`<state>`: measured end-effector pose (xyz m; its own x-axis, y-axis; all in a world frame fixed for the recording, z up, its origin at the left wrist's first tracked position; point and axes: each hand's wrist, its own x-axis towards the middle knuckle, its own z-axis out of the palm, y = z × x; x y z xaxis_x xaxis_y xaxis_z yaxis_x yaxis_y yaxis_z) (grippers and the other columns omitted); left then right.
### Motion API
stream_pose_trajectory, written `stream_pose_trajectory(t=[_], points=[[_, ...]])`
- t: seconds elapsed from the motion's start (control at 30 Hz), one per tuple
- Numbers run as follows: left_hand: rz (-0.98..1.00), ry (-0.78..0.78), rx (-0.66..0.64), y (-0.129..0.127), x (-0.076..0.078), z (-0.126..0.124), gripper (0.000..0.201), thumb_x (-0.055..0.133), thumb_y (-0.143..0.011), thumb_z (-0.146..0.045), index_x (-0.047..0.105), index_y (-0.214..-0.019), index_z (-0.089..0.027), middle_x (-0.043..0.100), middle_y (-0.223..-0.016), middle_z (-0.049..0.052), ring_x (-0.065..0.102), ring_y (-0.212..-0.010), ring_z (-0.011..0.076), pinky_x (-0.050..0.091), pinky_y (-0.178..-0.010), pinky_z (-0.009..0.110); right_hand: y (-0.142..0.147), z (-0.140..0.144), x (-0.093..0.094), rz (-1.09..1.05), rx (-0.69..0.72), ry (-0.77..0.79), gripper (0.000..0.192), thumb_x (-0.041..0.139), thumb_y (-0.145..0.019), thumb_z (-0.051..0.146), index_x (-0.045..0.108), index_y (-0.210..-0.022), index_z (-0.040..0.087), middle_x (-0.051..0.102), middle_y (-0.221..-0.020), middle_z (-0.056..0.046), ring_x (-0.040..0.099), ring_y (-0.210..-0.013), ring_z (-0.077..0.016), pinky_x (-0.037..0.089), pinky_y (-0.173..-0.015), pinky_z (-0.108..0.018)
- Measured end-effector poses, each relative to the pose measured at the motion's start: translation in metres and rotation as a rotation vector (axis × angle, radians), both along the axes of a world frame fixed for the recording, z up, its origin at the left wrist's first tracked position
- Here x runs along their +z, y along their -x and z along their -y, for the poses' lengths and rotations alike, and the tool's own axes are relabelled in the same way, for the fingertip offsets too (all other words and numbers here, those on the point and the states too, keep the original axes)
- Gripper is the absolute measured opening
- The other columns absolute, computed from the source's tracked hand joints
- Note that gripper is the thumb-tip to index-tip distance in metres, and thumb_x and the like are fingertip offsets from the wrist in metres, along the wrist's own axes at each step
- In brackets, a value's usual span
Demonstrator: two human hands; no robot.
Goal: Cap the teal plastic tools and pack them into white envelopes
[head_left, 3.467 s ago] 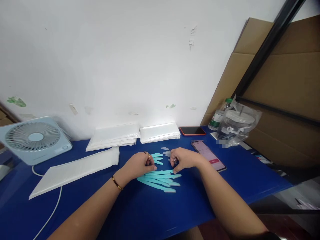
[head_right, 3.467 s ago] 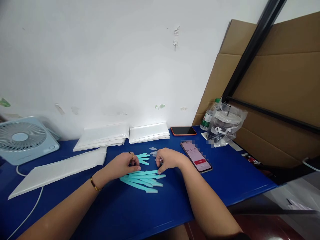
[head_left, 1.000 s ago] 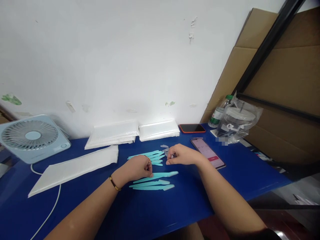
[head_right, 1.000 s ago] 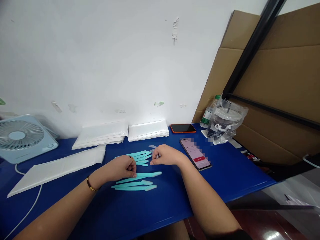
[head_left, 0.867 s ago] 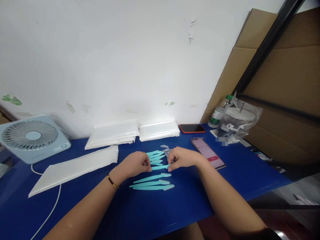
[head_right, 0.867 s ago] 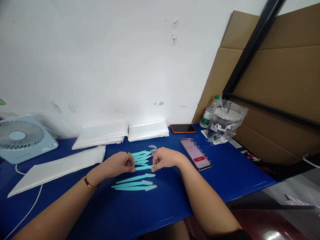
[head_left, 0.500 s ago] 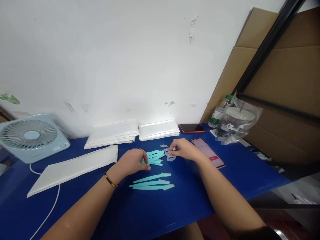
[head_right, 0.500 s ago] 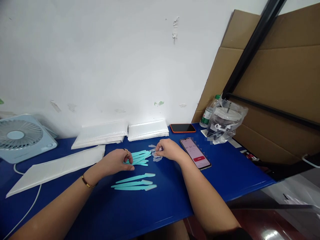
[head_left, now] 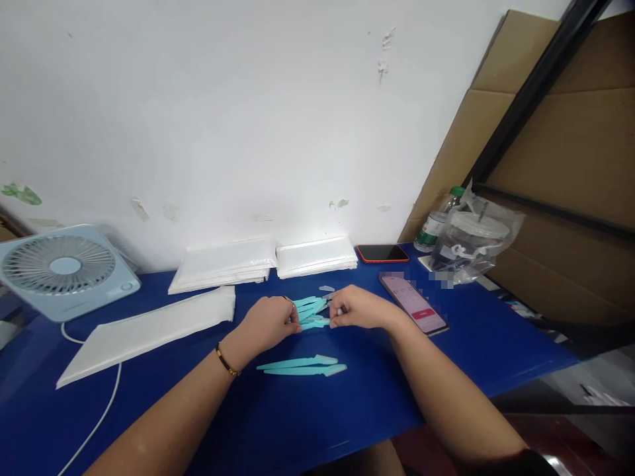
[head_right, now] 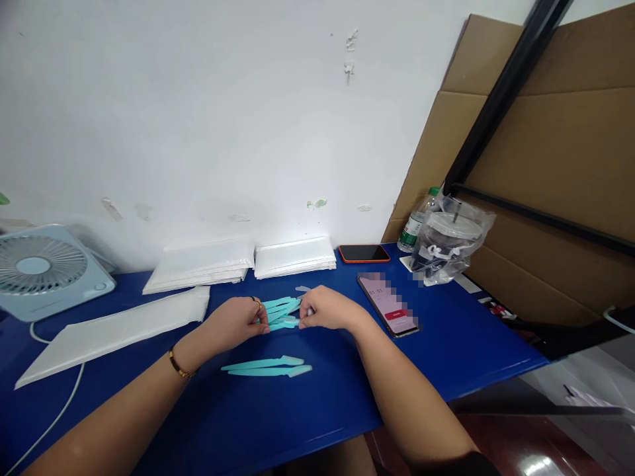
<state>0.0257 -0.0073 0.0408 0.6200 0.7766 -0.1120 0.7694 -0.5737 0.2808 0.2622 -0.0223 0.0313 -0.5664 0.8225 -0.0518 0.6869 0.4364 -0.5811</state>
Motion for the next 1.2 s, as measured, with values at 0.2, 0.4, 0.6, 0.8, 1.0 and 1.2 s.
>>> stream_pose_trajectory(t=[0.2, 0.4, 0.6, 0.8, 1.0, 1.2], points=[[0.007, -0.038, 0.048, 0.003, 0.005, -0.001, 0.025, 0.064, -0.069, -0.045, 0.068, -0.078, -0.022, 0.064, -0.079, 0.002, 0.056, -0.067, 0.0168, 0.032, -0.055, 0.025, -0.016, -0.008, -0.001, 0.037, -0.27, -0.092, 0.013, 0.07, -0.068, 0.031, 0.072, -0.072, 0.018, 0.068, -0.073, -0.002, 0.058, -0.062, -0.0134, 0.037, -0.054, -0.022], [-0.043, 0.222, -0.065, -0.01, 0.008, 0.025, 0.016, 0.067, -0.066, -0.04, 0.07, -0.069, -0.025, 0.065, -0.064, -0.002, 0.054, -0.059, 0.0147, 0.028, -0.048, 0.025, -0.012, -0.002, 0.006, -0.007, -0.176, -0.082, 0.01, 0.064, -0.073, 0.024, 0.072, -0.073, 0.017, 0.069, -0.076, -0.002, 0.06, -0.067, -0.0132, 0.039, -0.059, -0.021], [-0.015, 0.128, -0.037, -0.014, 0.003, 0.025, 0.014, 0.061, -0.073, -0.032, 0.069, -0.067, -0.023, 0.065, -0.067, -0.001, 0.055, -0.061, 0.0143, 0.029, -0.051, 0.025, 0.003, 0.007, 0.009, -0.013, 0.068, 0.084, 0.026, 0.069, -0.069, 0.043, 0.073, -0.079, 0.019, 0.066, -0.071, 0.001, 0.055, -0.059, -0.0112, 0.036, -0.051, -0.021], [-0.019, -0.036, -0.017, -0.008, 0.0, 0.008, 0.016, 0.058, -0.077, -0.035, 0.067, -0.072, -0.023, 0.066, -0.076, 0.0, 0.056, -0.064, 0.0149, 0.032, -0.058, 0.026, 0.003, 0.001, 0.0, 0.011, 0.068, 0.02, 0.02, 0.067, -0.074, 0.036, 0.072, -0.071, 0.017, 0.064, -0.068, 0.001, 0.051, -0.056, -0.0096, 0.033, -0.051, -0.021], [-0.016, -0.075, 0.053, -0.003, 0.009, 0.004, 0.026, 0.061, -0.074, -0.046, 0.067, -0.081, -0.021, 0.065, -0.084, 0.003, 0.058, -0.07, 0.0173, 0.034, -0.059, 0.027, -0.015, -0.007, 0.001, -0.006, -0.218, -0.037, 0.019, 0.069, -0.07, 0.035, 0.072, -0.073, 0.017, 0.067, -0.072, -0.003, 0.055, -0.06, -0.0125, 0.035, -0.052, -0.021], [-0.043, 0.124, -0.142, -0.015, 0.009, 0.039, 0.036, 0.072, -0.059, -0.052, 0.068, -0.082, -0.025, 0.064, -0.077, 0.001, 0.056, -0.067, 0.018, 0.029, -0.052, 0.026, -0.018, -0.002, 0.008, -0.063, -0.213, -0.067, 0.014, 0.064, -0.072, 0.028, 0.071, -0.073, 0.016, 0.068, -0.074, -0.003, 0.057, -0.063, -0.0128, 0.038, -0.055, -0.021]])
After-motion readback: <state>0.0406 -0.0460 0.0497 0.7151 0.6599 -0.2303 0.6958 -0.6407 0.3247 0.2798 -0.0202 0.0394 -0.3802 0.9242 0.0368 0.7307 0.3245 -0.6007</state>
